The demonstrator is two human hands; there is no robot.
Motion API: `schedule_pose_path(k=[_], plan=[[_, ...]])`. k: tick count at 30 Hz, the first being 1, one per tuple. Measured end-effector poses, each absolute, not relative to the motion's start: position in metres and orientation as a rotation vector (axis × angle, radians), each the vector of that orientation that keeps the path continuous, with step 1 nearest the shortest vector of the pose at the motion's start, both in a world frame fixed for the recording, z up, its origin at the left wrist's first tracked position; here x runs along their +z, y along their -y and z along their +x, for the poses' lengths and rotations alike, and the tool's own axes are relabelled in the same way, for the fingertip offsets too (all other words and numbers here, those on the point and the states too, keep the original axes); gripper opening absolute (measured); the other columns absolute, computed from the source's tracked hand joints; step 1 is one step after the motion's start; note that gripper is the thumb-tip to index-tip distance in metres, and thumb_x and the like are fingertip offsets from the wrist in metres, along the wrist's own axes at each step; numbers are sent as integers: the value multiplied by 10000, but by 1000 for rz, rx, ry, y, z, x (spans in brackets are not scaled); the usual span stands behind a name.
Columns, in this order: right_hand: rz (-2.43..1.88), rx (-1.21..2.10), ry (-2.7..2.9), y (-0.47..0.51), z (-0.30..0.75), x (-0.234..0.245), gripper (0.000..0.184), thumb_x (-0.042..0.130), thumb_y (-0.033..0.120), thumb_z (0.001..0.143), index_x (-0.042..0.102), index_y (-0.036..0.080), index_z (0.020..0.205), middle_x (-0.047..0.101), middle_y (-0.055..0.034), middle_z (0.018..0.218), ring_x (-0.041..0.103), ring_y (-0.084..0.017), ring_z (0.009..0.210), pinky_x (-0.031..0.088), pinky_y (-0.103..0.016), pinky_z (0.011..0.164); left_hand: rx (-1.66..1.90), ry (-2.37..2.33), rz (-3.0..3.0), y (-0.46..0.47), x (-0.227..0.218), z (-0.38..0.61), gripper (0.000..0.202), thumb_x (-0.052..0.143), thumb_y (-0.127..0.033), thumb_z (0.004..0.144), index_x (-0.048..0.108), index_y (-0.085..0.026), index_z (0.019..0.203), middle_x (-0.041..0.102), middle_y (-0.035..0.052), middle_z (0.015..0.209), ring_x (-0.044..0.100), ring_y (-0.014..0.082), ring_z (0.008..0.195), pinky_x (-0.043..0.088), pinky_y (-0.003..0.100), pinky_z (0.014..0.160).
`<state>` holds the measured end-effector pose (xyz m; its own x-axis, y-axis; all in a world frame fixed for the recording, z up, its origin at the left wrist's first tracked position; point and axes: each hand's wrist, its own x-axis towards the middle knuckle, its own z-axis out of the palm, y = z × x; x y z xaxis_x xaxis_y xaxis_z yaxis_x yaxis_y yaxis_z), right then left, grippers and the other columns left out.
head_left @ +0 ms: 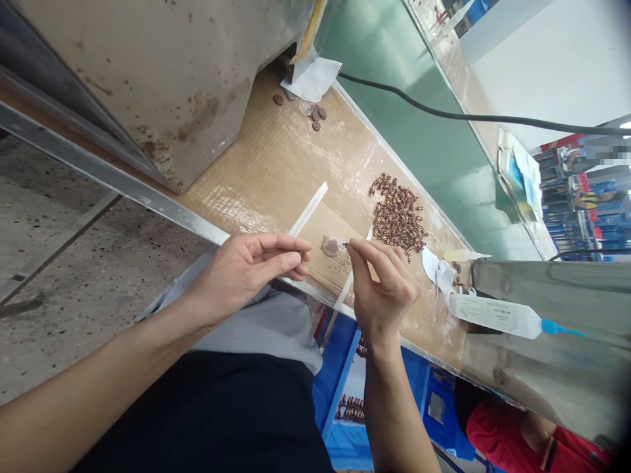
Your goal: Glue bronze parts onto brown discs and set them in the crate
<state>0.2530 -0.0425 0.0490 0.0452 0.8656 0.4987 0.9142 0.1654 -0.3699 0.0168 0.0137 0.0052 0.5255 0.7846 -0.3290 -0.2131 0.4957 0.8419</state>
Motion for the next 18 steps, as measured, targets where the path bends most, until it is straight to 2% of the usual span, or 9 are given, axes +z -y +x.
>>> schedule_pose_path(k=[5,14,18], plan=[[-1664,-56,1788,43,253,47,206,739,187,1110,860,340,1179,872,-19,1107,801,-248,978,621,-455,952,700,-779,812,-13,7,17,260,884,-395,1004,885,-241,1213,882,51,1016,838,201,948,690,300,940],[-1658,-35,1578,45,250,50,106,781,247,1092,869,305,1105,878,-21,1035,811,-244,924,645,-448,890,714,-793,822,-13,4,18,228,889,-385,1004,888,-248,1185,885,49,1038,840,195,976,679,284,963],[-1656,1,1600,48,253,44,132,788,212,1084,870,307,1126,876,-18,1055,806,-237,937,637,-418,882,706,-802,832,-13,4,18,234,890,-392,1003,888,-249,1188,890,50,1039,847,194,976,673,275,964]])
